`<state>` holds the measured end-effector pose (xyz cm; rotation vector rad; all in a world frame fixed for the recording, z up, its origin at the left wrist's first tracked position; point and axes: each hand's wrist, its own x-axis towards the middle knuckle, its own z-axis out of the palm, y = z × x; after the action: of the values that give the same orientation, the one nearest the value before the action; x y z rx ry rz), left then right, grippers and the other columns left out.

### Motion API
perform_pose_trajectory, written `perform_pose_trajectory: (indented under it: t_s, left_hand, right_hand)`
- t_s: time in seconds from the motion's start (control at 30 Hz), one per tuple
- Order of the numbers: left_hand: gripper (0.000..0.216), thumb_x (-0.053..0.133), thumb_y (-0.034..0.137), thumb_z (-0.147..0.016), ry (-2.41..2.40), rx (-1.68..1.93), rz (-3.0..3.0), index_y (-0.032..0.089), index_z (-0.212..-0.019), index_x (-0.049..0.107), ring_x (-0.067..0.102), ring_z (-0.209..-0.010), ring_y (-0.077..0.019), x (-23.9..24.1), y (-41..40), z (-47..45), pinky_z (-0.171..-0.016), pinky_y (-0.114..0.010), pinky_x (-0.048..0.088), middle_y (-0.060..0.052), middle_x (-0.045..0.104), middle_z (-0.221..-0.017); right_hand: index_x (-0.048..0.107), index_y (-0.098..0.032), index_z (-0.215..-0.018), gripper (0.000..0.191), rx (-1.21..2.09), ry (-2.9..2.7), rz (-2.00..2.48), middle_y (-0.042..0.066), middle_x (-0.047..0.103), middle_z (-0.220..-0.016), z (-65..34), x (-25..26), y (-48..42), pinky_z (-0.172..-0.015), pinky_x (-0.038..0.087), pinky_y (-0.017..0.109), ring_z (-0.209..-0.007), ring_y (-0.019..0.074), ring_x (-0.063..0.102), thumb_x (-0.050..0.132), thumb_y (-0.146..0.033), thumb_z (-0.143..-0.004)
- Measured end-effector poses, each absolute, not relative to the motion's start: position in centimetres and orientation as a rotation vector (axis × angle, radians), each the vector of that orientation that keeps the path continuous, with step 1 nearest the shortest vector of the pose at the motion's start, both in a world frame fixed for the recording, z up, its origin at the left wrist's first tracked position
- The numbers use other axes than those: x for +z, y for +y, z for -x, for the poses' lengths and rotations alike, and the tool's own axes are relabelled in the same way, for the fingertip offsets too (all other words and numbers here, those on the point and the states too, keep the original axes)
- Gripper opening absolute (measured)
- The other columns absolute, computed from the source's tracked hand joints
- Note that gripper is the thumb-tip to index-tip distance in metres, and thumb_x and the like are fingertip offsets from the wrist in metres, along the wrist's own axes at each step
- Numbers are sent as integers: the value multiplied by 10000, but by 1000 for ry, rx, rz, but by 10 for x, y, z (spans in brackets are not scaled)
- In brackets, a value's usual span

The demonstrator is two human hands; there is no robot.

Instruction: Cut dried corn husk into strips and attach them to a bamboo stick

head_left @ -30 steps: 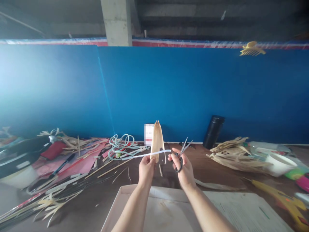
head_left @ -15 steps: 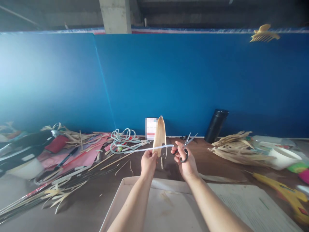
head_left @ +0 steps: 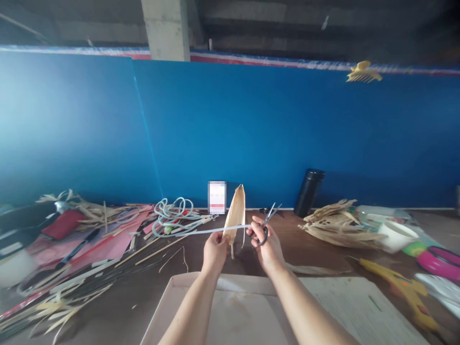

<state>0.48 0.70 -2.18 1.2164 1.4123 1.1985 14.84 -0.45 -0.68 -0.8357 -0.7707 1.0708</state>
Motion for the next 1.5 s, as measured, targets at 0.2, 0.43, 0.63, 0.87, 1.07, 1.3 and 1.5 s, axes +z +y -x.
perform_pose_trajectory:
  t_s: [0.2,0.43,0.63,0.87,1.07,1.3,1.5]
  left_hand:
    - [236,532,350,-735,1402,1171,-1228,145,-836,588,566,-606,-139,-23,8,-5,-517,-222,441,-51,632,-721]
    - [270,559,373,-716,1351,1238,-1219,143,-852,601,549,-558,-131,-22,6,-6,-496,-221,423,-45,636,-705]
    - [319,606,414,-672,1304,1339,-1096,136,-829,608,577,-608,-150,-19,7,-6,-525,-243,448,-63,650,-754]
    - [333,656,433,-603,1232,1482,-890,141,-739,572,525,-573,-123,-17,11,6,-515,-227,433,0,560,-610]
    - [261,612,378,-646,1208,1526,-891,152,-766,559,514,-571,-107,-11,7,7,-508,-203,424,18,537,-614]
    - [310,616,416,-639,1195,1469,-1003,161,-808,572,541,-579,-123,-8,4,2,-509,-220,441,3,577,-658]
    - [341,628,453,-630,1174,1429,-1080,160,-797,580,539,-534,-122,-3,-1,-4,-500,-219,432,7,572,-603]
  right_hand:
    - [582,-176,-1051,427,1063,-795,876,23,644,-701,-149,-11,-3,-426,301,185,-630,119,550,729,-341,-685]
    - [547,-190,-1047,424,1080,-693,872,3,617,-688,-152,-11,-2,-403,307,195,-585,121,540,700,-377,-698]
    - [562,-201,-1030,422,1058,-736,911,-3,623,-676,-156,-11,-3,-397,307,203,-566,136,552,688,-421,-692]
    - [625,-193,-1037,386,879,-1168,1075,27,653,-777,-147,-12,-11,-621,460,263,-705,168,603,706,-345,-692]
    - [620,-236,-1095,342,746,-1537,1083,17,662,-782,-135,-12,-24,-620,479,268,-643,158,614,617,-246,-754]
    - [658,-246,-996,297,513,-1728,1142,21,661,-786,-128,-5,-33,-616,455,258,-681,171,597,533,-157,-742]
    - [667,-226,-859,191,526,-1738,1142,7,635,-725,-127,-2,-34,-577,411,235,-643,155,559,520,-176,-749]
